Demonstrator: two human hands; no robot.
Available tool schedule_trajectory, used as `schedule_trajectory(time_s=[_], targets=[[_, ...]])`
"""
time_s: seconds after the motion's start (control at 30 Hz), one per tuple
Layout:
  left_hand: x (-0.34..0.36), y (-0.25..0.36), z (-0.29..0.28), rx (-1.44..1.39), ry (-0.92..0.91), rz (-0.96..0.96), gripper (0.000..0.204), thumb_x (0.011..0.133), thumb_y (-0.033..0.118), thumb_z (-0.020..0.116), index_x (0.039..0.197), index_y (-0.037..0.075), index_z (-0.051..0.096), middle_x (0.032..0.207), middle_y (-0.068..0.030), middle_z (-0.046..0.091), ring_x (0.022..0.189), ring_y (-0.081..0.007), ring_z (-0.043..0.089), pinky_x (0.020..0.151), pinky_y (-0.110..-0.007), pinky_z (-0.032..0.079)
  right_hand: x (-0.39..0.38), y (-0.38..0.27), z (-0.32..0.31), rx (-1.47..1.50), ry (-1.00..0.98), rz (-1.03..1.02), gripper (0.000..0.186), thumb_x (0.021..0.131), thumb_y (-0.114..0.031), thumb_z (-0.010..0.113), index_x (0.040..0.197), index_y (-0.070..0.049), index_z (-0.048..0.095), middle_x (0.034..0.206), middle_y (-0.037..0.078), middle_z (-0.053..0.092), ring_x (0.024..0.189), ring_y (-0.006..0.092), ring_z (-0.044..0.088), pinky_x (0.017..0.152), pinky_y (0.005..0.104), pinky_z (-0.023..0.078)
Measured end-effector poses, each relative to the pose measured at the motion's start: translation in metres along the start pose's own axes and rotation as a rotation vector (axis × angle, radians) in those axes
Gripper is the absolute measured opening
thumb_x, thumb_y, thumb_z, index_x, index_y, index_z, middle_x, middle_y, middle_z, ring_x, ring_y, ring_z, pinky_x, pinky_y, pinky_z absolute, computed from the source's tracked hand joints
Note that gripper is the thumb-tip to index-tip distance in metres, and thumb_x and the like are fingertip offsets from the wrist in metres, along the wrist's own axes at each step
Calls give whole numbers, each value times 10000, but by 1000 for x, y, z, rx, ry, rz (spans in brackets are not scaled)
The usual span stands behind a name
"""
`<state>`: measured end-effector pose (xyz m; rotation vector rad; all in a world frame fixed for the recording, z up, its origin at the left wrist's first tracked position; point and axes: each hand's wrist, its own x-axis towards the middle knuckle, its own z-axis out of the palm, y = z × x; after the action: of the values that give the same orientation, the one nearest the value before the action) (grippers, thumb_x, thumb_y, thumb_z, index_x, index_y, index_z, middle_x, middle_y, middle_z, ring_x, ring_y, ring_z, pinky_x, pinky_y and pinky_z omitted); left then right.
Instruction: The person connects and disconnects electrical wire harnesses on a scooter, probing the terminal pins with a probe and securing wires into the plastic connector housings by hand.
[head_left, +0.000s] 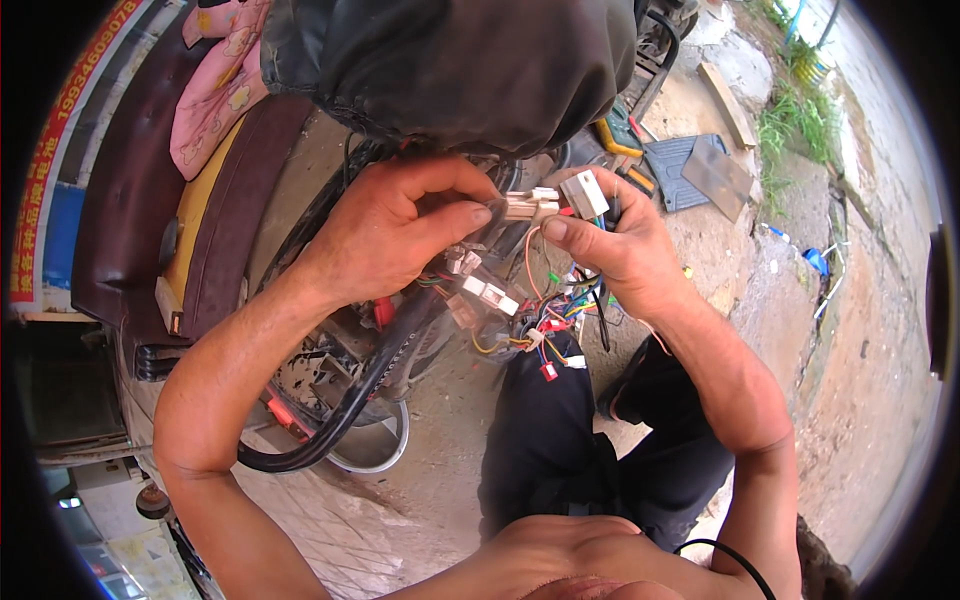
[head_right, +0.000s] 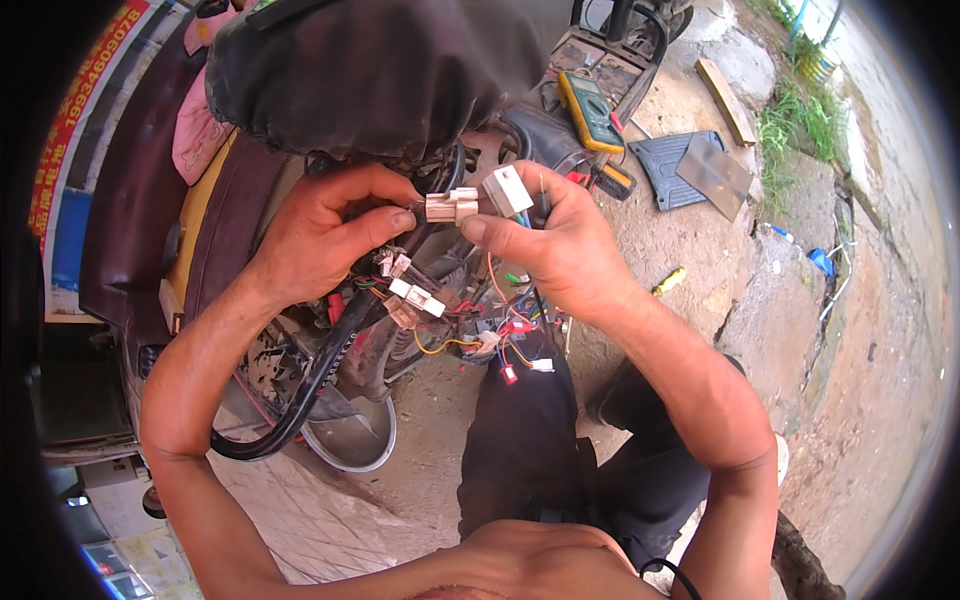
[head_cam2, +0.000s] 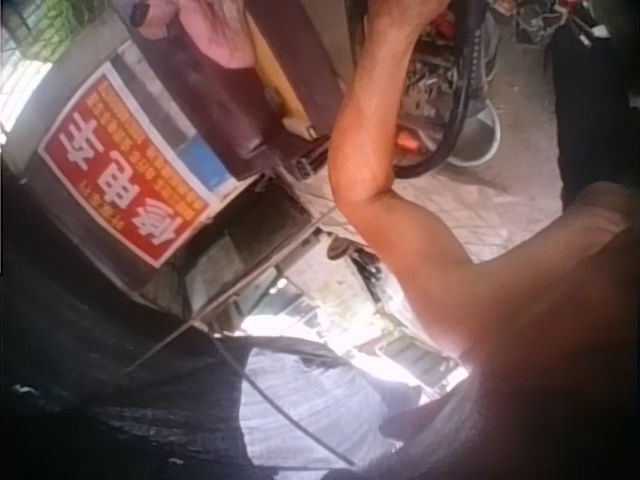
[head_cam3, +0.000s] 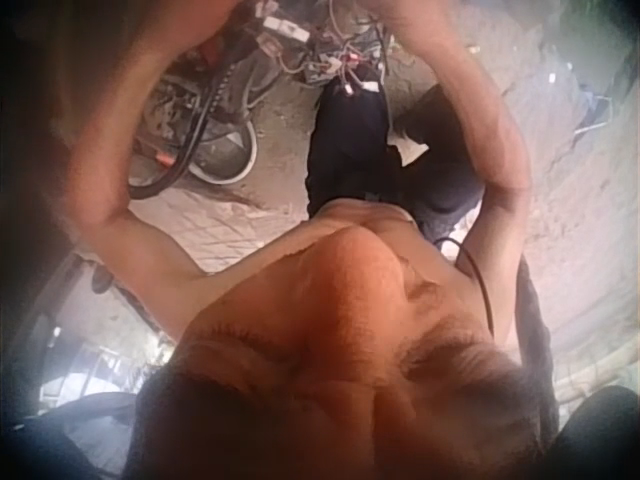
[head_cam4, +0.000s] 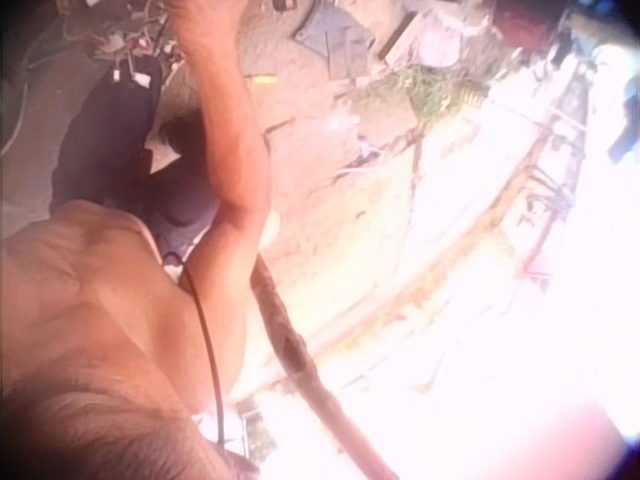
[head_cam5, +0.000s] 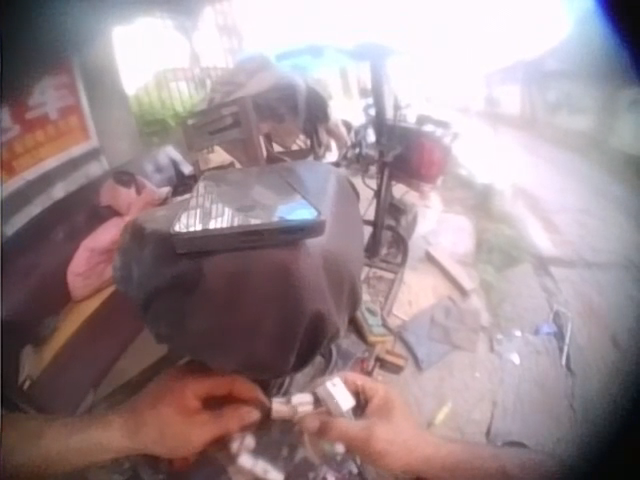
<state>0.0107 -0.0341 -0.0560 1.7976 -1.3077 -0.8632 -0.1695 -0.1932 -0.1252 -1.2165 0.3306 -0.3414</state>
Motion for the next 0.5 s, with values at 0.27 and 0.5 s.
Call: schedule_trajectory(time_s=[0.27,0.5], targets=[[0,0,0,104,2,68,135,945,1,649,1078,-1,675,940,-7,669,888,-68,617,798,-240,502,8,11,-21,271,-175,103,300,926,-102,707,1207,-53,614,831,-35,613,606,34,431,531,202,315],[0,3,-3,188,-10,97,139,902,7,677,1040,-1,691,928,-30,677,882,-104,644,802,-268,512,15,19,-29,354,-299,105,331,930,-114,710,1234,-46,600,933,-3,645,653,41,459,539,210,332]])
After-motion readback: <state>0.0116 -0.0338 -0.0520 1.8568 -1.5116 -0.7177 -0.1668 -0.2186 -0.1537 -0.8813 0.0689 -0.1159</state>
